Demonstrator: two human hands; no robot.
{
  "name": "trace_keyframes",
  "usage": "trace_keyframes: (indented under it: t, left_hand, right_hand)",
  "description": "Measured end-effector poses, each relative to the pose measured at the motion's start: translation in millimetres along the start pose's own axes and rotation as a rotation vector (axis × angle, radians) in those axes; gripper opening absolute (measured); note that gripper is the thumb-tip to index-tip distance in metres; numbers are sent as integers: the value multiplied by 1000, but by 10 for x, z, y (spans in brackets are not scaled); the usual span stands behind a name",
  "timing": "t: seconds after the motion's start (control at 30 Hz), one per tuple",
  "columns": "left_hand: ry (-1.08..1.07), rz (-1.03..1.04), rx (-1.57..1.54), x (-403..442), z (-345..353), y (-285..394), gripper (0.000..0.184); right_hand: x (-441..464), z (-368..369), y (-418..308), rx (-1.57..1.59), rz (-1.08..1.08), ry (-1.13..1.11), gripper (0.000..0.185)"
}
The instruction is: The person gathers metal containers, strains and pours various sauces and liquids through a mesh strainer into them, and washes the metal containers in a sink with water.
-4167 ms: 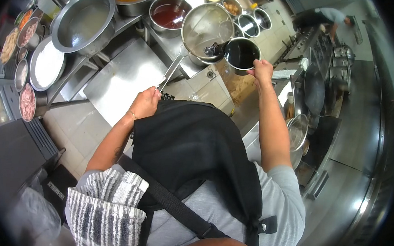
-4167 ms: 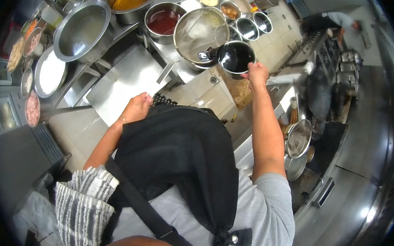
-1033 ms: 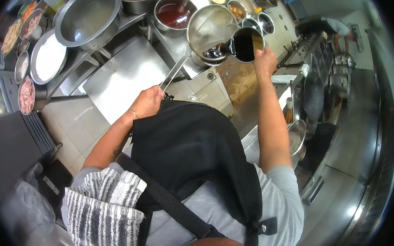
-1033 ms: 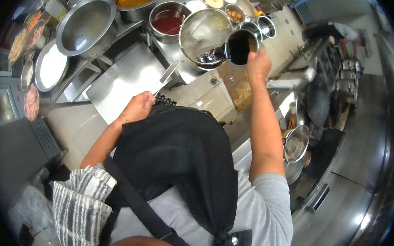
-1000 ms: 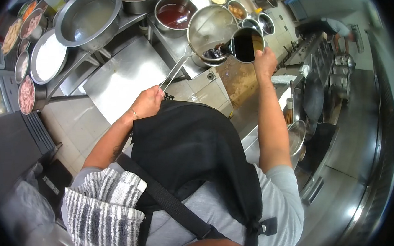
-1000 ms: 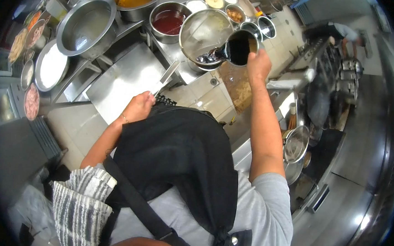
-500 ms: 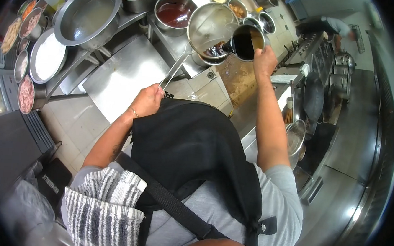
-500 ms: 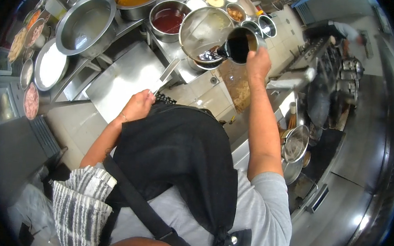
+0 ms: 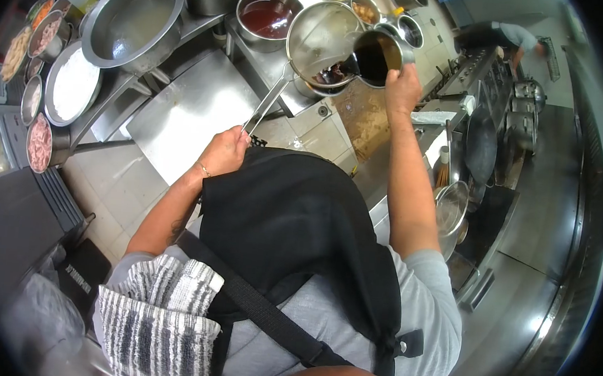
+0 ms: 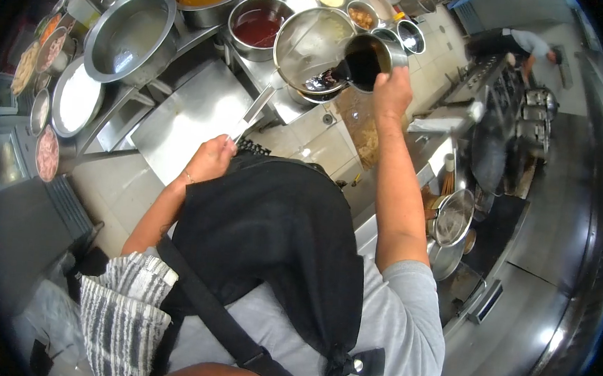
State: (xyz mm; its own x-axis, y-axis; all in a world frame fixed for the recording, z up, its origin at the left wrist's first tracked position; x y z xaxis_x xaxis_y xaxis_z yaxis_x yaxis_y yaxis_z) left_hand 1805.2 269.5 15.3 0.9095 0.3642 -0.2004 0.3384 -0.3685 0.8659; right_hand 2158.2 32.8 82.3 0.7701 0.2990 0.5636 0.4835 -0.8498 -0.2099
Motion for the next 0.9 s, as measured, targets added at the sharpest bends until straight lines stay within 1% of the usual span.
trace_keyframes:
  t: [0.13,0.23,0.3,0.4,0.47,0.63,0.8,0.9]
  left_hand:
    - [2,-12,8,-7,-12,7,27]
    - [4,-6,-1,-14,-15,2,27]
    - [3,-7,-7,-12,-16,-3,28]
    - [-6,-24,21,-10,-21,0,28]
    - [-12,-1,-5,-15,-46,37,25]
    - [-13,3,-26,-23,-63,64,25]
    - [-13,15,-33,-23,-70,66,25]
    - [-14,5,29,-19,-53,13,29]
  right_hand:
    - [-28,27,6,3,-3,10,16]
    - [-60,83,52,-3,-42,43,16]
    - [-78,95,52,8,-95,104,16]
    - [-94,107,55,4,-101,105,16]
    - [-111,102,36,13,-95,108,16]
    - [-124,87,17,41,-94,114,17]
    - [-116,77,-16,53,-128,117,16]
    - [-126,79,-33,52,-117,119,16]
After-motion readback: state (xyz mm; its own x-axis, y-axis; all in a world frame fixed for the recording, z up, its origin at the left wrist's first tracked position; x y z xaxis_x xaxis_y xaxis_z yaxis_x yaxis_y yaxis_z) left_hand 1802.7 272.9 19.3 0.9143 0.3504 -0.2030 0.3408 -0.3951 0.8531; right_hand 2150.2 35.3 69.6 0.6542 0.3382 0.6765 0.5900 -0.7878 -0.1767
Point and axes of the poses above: each hand's wrist, its own x-axis towards the middle knuckle, its own z-axis out of the palm, y = z × x, the point moved 2 cm from there along x, towards the middle knuckle, and after that the axes turned 5 degrees about y, right-handed, at the moved point
